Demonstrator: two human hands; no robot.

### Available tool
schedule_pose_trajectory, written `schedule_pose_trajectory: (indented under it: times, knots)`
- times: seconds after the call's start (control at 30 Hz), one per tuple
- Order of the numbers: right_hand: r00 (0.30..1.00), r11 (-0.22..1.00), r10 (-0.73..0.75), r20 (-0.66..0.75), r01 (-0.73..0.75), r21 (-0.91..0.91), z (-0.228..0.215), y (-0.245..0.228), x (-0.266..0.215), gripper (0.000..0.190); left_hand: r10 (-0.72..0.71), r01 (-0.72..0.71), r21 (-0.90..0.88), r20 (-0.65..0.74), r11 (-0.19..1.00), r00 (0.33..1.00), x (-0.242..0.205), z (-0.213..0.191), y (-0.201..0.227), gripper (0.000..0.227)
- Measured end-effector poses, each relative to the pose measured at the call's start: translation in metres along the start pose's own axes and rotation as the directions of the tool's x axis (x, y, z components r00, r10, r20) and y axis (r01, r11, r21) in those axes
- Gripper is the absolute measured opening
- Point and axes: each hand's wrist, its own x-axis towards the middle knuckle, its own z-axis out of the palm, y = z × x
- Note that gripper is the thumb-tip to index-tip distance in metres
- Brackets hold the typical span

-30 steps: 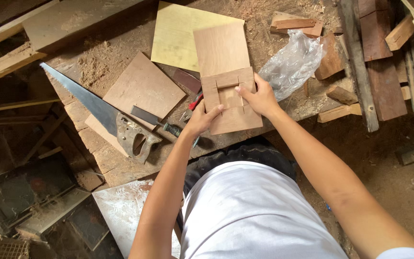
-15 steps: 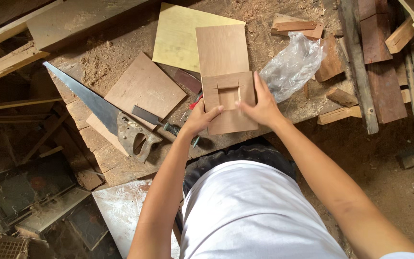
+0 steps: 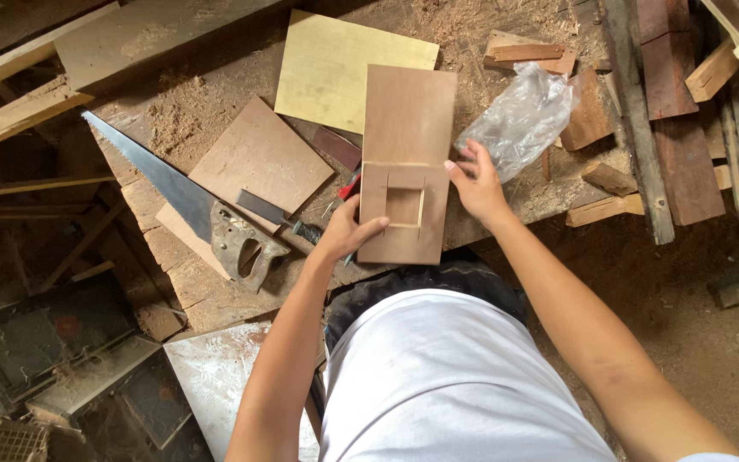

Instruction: The person assembles a small wooden frame by cutting a piece of wood with a hand saw, applying glue to the edges, and joining the pieces together. They then sand the edges and inspect the assembled frame.

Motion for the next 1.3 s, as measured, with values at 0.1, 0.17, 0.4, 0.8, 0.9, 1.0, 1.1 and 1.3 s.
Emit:
schedule_pose_trajectory:
  times: [0.1,0.17,0.4,0.8,0.9,1.0,1.1,1.3]
  knots:
    - [0.966,0.974,0.124,0.228,-0.162,0.156,-0.001,0.011,0.005,0.053,0.083,-0.081,-0.116,0.016,0.99,0.996,-0.01,0.001,-0.009,0.072]
    - [0.931,0.948,0.137,0.338,-0.222,0.228,0.002,0.014,0.002,0.046,0.105,-0.099,-0.174,0.025,0.98,0.994,-0.014,0.001,-0.015,0.072]
    - [0.935,0.911,-0.068,0.348,-0.084,0.404,0.015,-0.001,-0.014,0.043,0.159,-0.163,-0.127,-0.035,0.978,0.987,-0.019,-0.004,-0.028,0.075]
    - [0.951,0.923,-0.107,0.291,-0.014,0.385,0.05,-0.012,-0.013,0.038,0.007,0.016,0.051,-0.426,0.999,0.905,-0.033,-0.001,-0.016,0.07]
    - [0.949,0.926,-0.112,0.294,-0.008,0.378,0.062,-0.018,-0.013,0.037,-0.02,0.039,0.021,-0.585,0.999,0.811,-0.041,0.006,-0.01,0.066]
    - [0.942,0.935,-0.073,0.326,-0.049,0.35,0.074,-0.027,-0.011,0.038,0.016,-0.025,-0.005,-0.639,1.0,0.769,-0.053,0.002,-0.01,0.067]
    - [0.921,0.947,-0.084,0.379,-0.044,0.319,0.087,-0.034,-0.01,0.039,-0.06,0.009,-0.085,-0.62,0.996,0.782,-0.068,-0.01,-0.014,0.07]
    - [0.865,0.986,-0.088,0.494,0.004,0.168,0.131,-0.031,-0.011,0.038,-0.203,-0.033,-0.302,-0.713,0.953,0.671,-0.094,-0.03,-0.039,0.054]
